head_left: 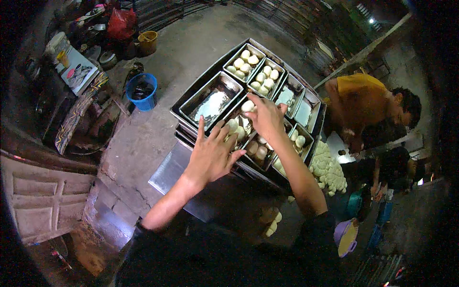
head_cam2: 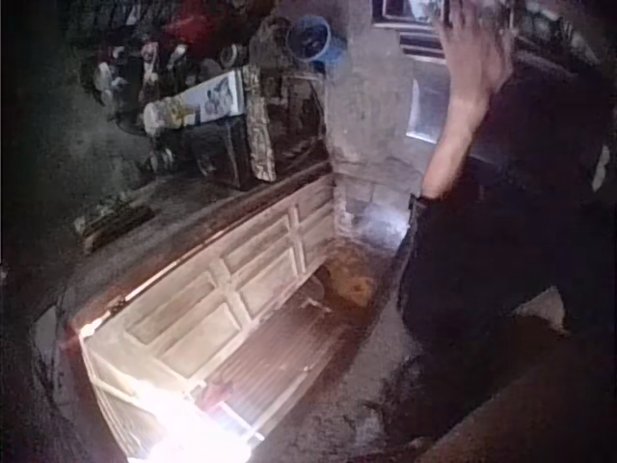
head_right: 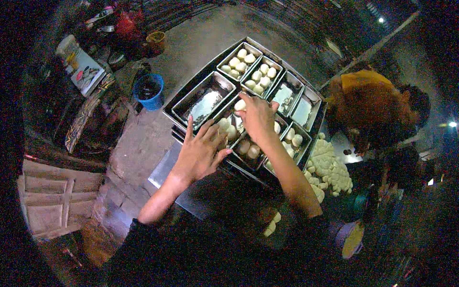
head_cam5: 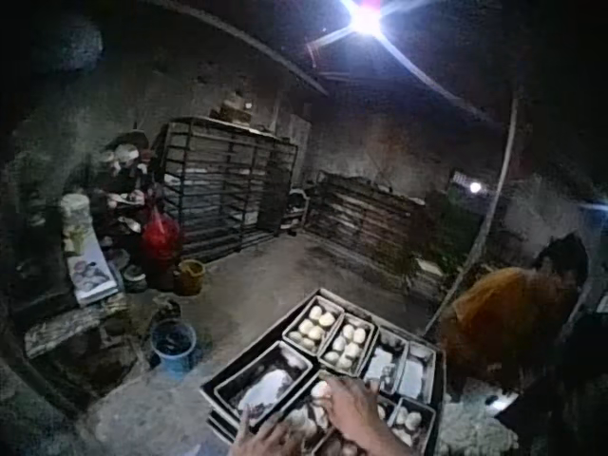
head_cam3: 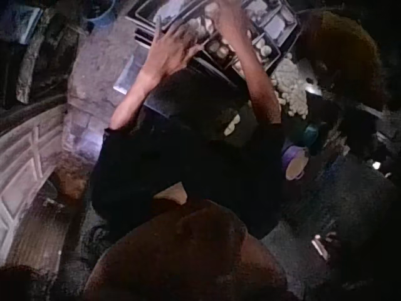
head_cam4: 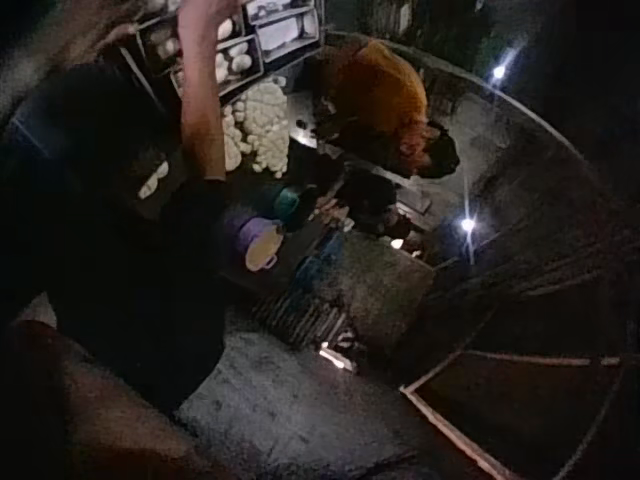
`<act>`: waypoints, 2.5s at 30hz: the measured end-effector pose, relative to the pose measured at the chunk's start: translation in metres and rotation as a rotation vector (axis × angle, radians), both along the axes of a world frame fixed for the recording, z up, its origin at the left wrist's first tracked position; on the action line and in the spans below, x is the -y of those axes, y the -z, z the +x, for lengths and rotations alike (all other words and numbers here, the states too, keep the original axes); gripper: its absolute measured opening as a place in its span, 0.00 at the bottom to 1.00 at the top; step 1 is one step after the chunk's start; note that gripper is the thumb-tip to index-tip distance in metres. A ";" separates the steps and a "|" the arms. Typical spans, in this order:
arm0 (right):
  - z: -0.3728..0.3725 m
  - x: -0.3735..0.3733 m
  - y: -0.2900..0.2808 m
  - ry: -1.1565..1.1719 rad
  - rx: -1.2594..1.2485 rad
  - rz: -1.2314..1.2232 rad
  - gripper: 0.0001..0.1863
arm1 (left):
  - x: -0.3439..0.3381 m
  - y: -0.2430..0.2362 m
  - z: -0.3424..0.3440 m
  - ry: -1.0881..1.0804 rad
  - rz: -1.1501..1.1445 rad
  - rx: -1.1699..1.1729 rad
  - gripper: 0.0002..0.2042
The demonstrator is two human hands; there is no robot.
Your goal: The person shapes dough into small balls, fills them with a dark filling by hand, and arranges them in metal baking pans on a table.
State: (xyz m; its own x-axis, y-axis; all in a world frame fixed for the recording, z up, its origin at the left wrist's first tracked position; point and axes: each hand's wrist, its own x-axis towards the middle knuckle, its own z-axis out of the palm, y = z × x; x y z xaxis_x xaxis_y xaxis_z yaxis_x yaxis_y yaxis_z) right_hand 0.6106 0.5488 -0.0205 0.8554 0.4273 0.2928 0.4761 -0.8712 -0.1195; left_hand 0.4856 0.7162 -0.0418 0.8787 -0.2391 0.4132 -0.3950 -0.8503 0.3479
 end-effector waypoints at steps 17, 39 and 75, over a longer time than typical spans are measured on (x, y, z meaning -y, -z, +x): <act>-0.045 0.037 -0.009 -0.053 -0.008 0.206 0.17 | 0.018 -0.005 -0.024 0.043 -0.026 0.077 0.20; -0.333 0.288 0.217 0.566 -0.535 1.113 0.16 | 0.283 0.179 -0.224 0.395 0.084 -0.668 0.50; -0.441 0.558 0.016 0.352 -0.269 1.934 0.55 | 0.667 0.068 -0.259 1.079 -1.812 -0.593 0.37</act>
